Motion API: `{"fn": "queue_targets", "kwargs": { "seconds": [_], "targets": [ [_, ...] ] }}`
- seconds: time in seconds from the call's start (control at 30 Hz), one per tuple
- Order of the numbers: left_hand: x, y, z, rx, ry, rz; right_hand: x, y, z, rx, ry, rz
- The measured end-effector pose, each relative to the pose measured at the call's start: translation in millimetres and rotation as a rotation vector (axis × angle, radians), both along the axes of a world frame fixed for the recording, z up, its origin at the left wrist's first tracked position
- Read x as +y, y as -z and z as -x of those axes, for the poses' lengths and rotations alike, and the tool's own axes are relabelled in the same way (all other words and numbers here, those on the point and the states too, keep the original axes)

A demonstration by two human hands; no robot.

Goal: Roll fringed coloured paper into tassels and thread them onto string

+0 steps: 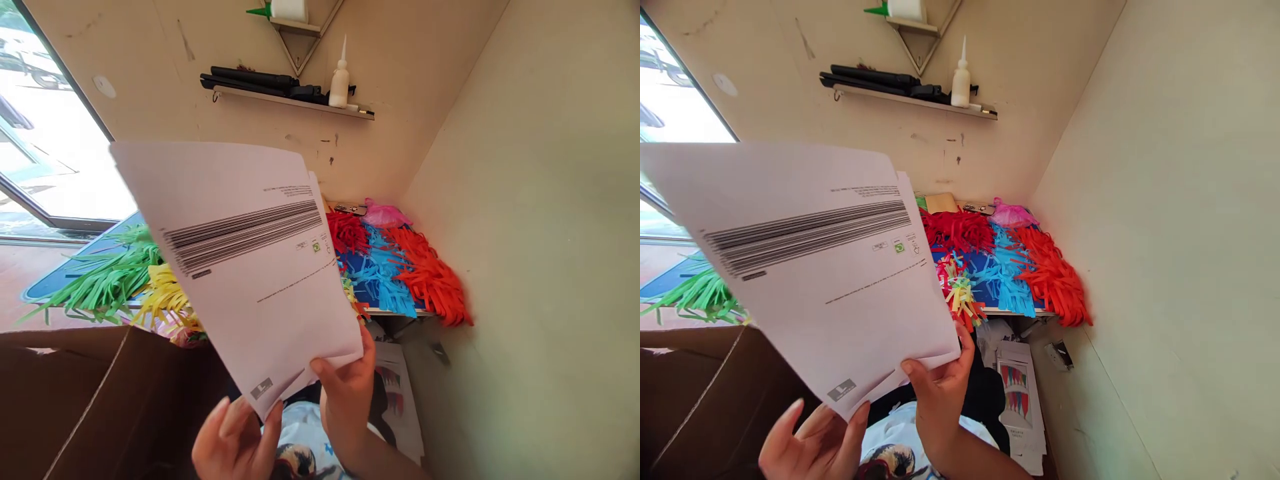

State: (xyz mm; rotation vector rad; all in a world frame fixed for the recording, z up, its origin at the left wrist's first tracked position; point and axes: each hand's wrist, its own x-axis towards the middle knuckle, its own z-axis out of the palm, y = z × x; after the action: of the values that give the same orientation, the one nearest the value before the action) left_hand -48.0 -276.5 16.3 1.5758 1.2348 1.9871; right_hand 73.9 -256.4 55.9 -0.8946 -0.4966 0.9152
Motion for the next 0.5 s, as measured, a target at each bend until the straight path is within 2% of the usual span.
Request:
{"fn": "queue_targets", "kwargs": {
  "seconds": [0.13,0.2,0.33,0.43,0.5],
  "targets": [
    [9.9,-11.5,-8.5,-0.26,0.262,0.339,-2.4,13.4,-2.2,-0.043,0.043,0.007],
    [16.1,-20.1,-4.8,-0.37,0.345,0.378,-5.6,19.4,-8.2,-0.053,0.006,0.001],
    [19.2,-29.7,-4.6,-0.525,0.371,0.399,-9.1,28.3,-15.9,-0.075,-0.126,0.133],
    [17.0,-28.0,-16.4,-0.562,0.378,0.453,-8.3,29.7,-6.5,-0.027,-0.087,0.21],
    [17.2,-26.3,-15.6,-0.51,0.367,0.47,-9.3,28.2,1.4,-0.072,-0.081,0.169]
  ]
}}
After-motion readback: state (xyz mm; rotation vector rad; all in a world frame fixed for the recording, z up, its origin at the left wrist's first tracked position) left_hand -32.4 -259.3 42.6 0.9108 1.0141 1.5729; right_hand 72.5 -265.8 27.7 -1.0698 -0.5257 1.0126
